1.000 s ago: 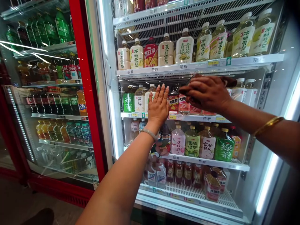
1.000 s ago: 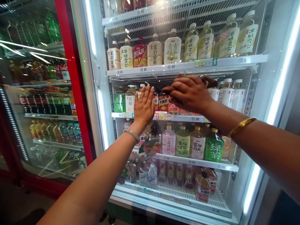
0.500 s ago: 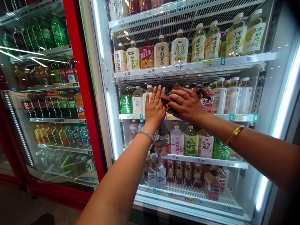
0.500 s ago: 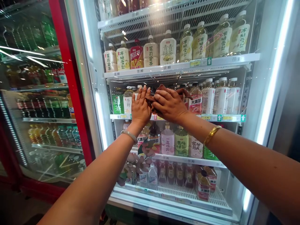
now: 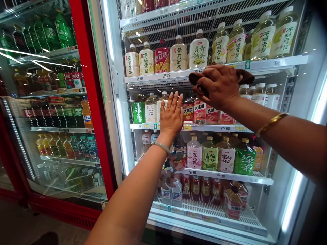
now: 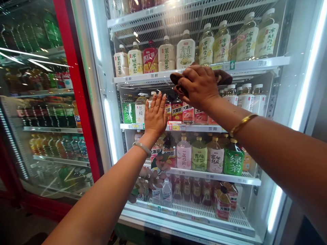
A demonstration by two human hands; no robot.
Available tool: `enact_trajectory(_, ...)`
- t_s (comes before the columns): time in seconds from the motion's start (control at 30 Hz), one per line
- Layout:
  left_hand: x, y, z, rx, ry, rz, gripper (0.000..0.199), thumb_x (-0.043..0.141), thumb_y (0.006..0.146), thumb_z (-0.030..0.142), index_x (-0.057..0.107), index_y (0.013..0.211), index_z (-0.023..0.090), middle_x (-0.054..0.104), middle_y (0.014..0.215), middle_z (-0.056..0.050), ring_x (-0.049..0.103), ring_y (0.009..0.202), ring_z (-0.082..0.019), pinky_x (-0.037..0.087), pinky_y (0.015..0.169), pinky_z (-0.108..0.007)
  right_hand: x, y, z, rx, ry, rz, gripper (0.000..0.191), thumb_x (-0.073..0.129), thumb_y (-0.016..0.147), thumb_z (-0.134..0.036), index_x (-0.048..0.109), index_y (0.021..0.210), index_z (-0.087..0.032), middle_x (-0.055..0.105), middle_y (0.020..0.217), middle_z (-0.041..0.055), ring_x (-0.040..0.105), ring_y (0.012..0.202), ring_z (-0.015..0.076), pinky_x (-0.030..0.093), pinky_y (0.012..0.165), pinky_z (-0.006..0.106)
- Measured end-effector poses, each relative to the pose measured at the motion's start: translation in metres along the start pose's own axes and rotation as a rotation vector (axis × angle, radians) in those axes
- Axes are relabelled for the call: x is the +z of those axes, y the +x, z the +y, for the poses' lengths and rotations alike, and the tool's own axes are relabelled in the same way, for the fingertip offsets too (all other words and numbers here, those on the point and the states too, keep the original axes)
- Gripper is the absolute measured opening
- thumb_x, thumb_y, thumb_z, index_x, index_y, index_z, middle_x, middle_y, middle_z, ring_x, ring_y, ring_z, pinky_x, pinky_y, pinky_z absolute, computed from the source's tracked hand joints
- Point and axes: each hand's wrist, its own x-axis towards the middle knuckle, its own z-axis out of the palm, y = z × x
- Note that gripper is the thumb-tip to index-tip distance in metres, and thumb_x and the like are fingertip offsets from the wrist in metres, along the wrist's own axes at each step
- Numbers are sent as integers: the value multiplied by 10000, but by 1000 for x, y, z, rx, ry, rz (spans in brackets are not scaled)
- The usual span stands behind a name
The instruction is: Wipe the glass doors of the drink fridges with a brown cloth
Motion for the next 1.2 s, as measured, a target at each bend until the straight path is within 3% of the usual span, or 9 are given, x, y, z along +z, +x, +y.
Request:
enact_trajectory(0.1, 1, 0, 0, -1, 1, -2, 600, 319, 1055, 265, 281, 1652, 227, 263, 1739, -42, 111, 1634, -185, 4, 1350, -467, 9, 9, -26, 61, -9, 3, 396, 528, 988, -520, 647, 1235, -234, 616, 1415, 124, 460, 1362, 363, 337, 1081, 598)
enact_trajectory(0.3, 2, 0, -1, 6, 17, 6, 595, 339, 1047, 248, 304, 1639, 201, 271, 1735, -56, 117, 1635, -192, 15, 1351, -481, 6, -37, -60, -190, 11, 30, 350, 544, 995, -474, 629, 1259, -262, 651, 1389, 77, 483, 1388, 282, 334, 1150, 512)
enact_trajectory(0.4, 2, -1, -1, 14, 31, 2, 609, 337, 1042, 230, 284, 1647, 190, 255, 1740, -63, 113, 1636, -193, 25, 1350, -482, -2, -70, -56, -341, 45, 44, 323, 596, 976, -455, 638, 1251, -290, 694, 1337, 36, 510, 1368, 249, 366, 1148, 492)
enact_trajectory(0.53, 2, -1, -1, 6, 26, 5, 597, 311, 1055, 248, 286, 1649, 199, 263, 1737, -60, 128, 1634, -195, 33, 1351, -488, -17, -88, -26, -523, 98, -44, 245, 637, 952, -447, 683, 1156, -319, 721, 1295, 5, 557, 1323, 237, 402, 1123, 477)
enact_trajectory(0.63, 2, 0, -1, 4, 24, 7, 596, 312, 1058, 256, 282, 1652, 211, 262, 1738, -49, 129, 1633, -192, 22, 1353, -480, -21, -73, 3, -431, 62, -69, 276, 622, 952, -492, 681, 1178, -343, 727, 1260, 10, 574, 1273, 263, 415, 1063, 493)
enact_trajectory(0.73, 1, 0, -1, -1, 13, -2, 601, 315, 1057, 254, 274, 1655, 220, 264, 1738, -44, 127, 1633, -190, 18, 1356, -475, -11, -40, 18, -155, 19, 2, 306, 557, 975, -546, 688, 1156, -337, 711, 1263, 51, 529, 1264, 309, 372, 1041, 544)
enact_trajectory(0.9, 2, 0, -2, -2, -16, 4, 605, 320, 1052, 255, 275, 1655, 229, 260, 1739, -40, 114, 1635, -190, 8, 1354, -480, 14, 1, -6, 150, 54, 146, 417, 509, 991, -552, 668, 1178, -215, 645, 1303, 159, 460, 1280, 389, 306, 1041, 644)
enact_trajectory(1.07, 4, 0, -3, 11, 0, 17, 582, 300, 1065, 281, 307, 1642, 206, 274, 1733, -50, 121, 1634, -182, 9, 1352, -468, 11, -21, -49, 43, -5, 73, 347, 543, 985, -478, 628, 1250, -272, 632, 1366, 105, 488, 1340, 347, 342, 1083, 585)
enact_trajectory(1.2, 4, 0, -3, 10, 5, 26, 580, 309, 1069, 292, 301, 1644, 217, 274, 1733, -50, 130, 1633, -185, 17, 1351, -478, -2, -60, -55, -165, -5, 48, 327, 592, 970, -470, 639, 1241, -291, 672, 1337, 65, 515, 1348, 283, 328, 1139, 527)
